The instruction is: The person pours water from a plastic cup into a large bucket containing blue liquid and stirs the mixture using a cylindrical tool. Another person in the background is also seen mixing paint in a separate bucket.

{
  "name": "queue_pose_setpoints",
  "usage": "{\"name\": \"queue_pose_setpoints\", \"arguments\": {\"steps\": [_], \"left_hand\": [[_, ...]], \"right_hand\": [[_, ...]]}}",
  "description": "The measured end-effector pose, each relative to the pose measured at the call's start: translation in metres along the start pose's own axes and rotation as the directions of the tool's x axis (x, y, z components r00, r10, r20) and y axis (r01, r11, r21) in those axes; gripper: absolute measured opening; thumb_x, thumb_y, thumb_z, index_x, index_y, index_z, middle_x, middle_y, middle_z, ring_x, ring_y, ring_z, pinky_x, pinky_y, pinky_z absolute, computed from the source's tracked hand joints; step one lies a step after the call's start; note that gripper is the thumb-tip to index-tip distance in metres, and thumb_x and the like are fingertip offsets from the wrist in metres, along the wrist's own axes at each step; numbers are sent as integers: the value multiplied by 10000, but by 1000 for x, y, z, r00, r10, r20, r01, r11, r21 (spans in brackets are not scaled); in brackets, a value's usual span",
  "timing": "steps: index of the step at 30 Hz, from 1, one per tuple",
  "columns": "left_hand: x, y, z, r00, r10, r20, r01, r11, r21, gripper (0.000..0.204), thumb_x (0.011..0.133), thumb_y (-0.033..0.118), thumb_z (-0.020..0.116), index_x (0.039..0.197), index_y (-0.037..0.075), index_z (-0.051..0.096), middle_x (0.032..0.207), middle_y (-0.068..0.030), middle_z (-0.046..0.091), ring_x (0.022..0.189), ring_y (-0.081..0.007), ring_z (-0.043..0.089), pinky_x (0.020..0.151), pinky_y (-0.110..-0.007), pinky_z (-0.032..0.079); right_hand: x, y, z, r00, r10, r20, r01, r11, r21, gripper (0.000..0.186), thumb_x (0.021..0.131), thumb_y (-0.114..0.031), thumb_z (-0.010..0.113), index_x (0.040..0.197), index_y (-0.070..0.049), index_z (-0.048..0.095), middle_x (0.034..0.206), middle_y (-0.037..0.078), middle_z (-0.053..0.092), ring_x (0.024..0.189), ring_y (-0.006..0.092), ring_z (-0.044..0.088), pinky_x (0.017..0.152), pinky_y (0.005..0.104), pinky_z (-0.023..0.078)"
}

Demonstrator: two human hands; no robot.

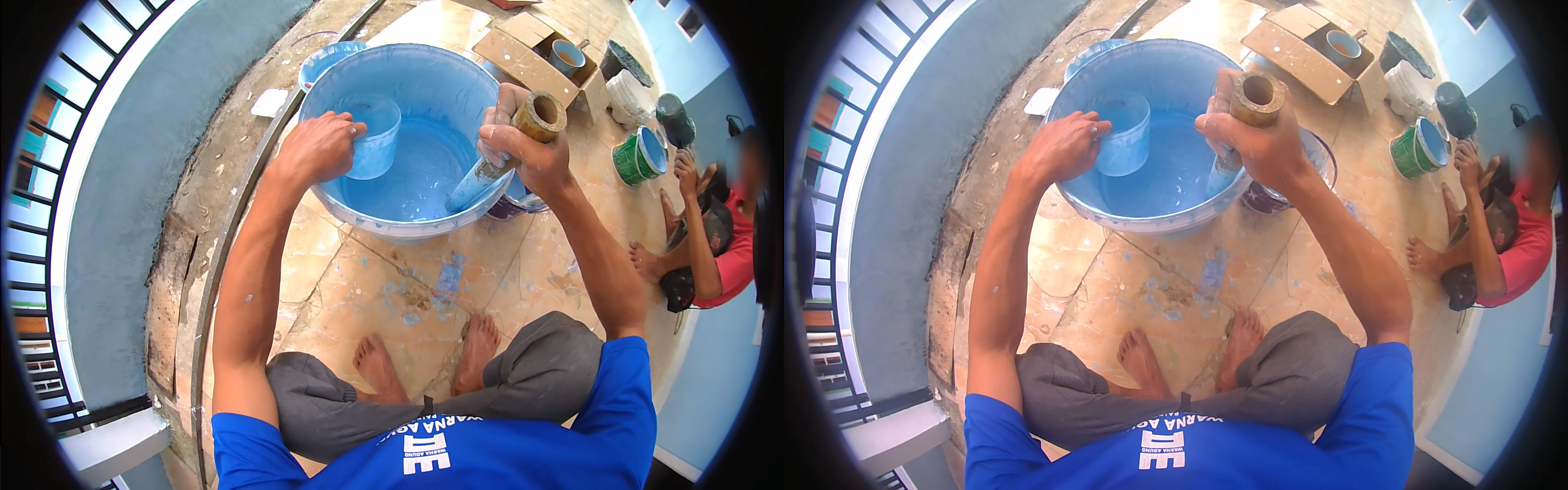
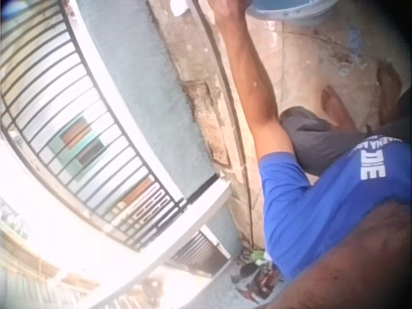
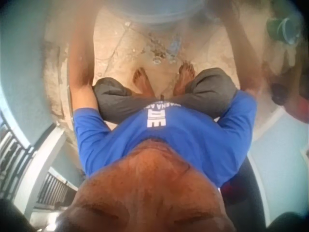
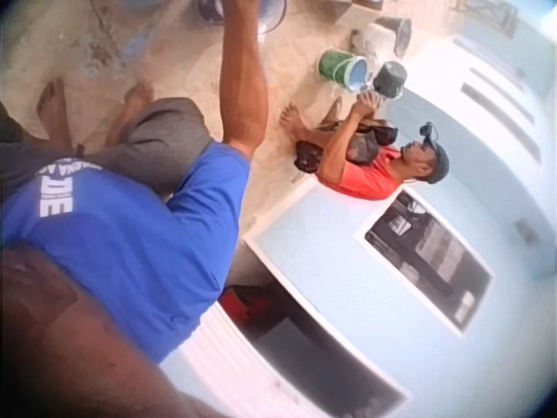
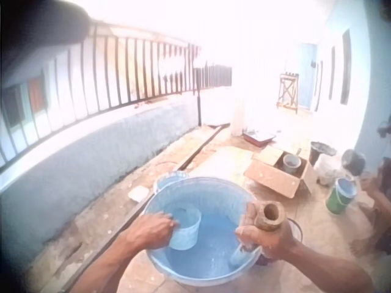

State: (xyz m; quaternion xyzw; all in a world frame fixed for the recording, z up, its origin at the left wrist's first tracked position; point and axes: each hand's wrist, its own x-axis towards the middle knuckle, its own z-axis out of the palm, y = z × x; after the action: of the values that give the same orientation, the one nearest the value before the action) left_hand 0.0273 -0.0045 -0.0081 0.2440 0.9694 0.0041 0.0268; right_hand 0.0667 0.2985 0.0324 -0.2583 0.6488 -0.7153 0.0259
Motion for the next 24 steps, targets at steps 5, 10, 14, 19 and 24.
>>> {"name": "queue_pose_setpoints", "arguments": {"steps": [5,10,14,19,24], "left_hand": [[7,3,-5,992,18,126,-23,999,36,353,931,5,527,1218,110,703,1168,-89,683,1108,-325,645,952,-447,551],[45,23,6,945,108,309,-168,970,173,294,940,38,534,1155,106,722,1113,-96,717,1116,-318,652,949,-441,553],[96,48,20,852,136,505,-324,896,305,262,964,97,538,1107,125,755,1034,-106,739,1130,-318,669,933,-454,559],[123,69,41,848,138,511,-319,904,284,230,969,190,586,1020,148,806,1097,-78,773,1133,-290,702,905,-427,568],[127,72,55,770,176,613,-428,855,292,244,984,240,596,999,160,826,1112,-49,783,1143,-258,693,918,-398,555]], "right_hand": [[-10,-12,0,978,-192,-81,177,970,-163,189,851,23,667,798,-60,506,728,40,530,652,121,488,585,285,399],[-4,-13,-10,936,-337,-106,308,925,-222,186,854,30,678,783,-50,526,702,38,539,628,111,491,566,282,401],[-3,2,-20,923,-358,-143,330,926,-185,197,860,76,667,778,-41,532,685,40,553,606,93,484,552,274,398],[-1,27,-28,915,-338,-221,336,941,-52,222,858,84,681,770,-44,522,676,22,545,617,80,476,564,265,400],[1,49,-22,888,-391,-242,381,920,-91,245,845,97,699,769,-41,511,661,9,520,607,66,443,558,267,404]]}}
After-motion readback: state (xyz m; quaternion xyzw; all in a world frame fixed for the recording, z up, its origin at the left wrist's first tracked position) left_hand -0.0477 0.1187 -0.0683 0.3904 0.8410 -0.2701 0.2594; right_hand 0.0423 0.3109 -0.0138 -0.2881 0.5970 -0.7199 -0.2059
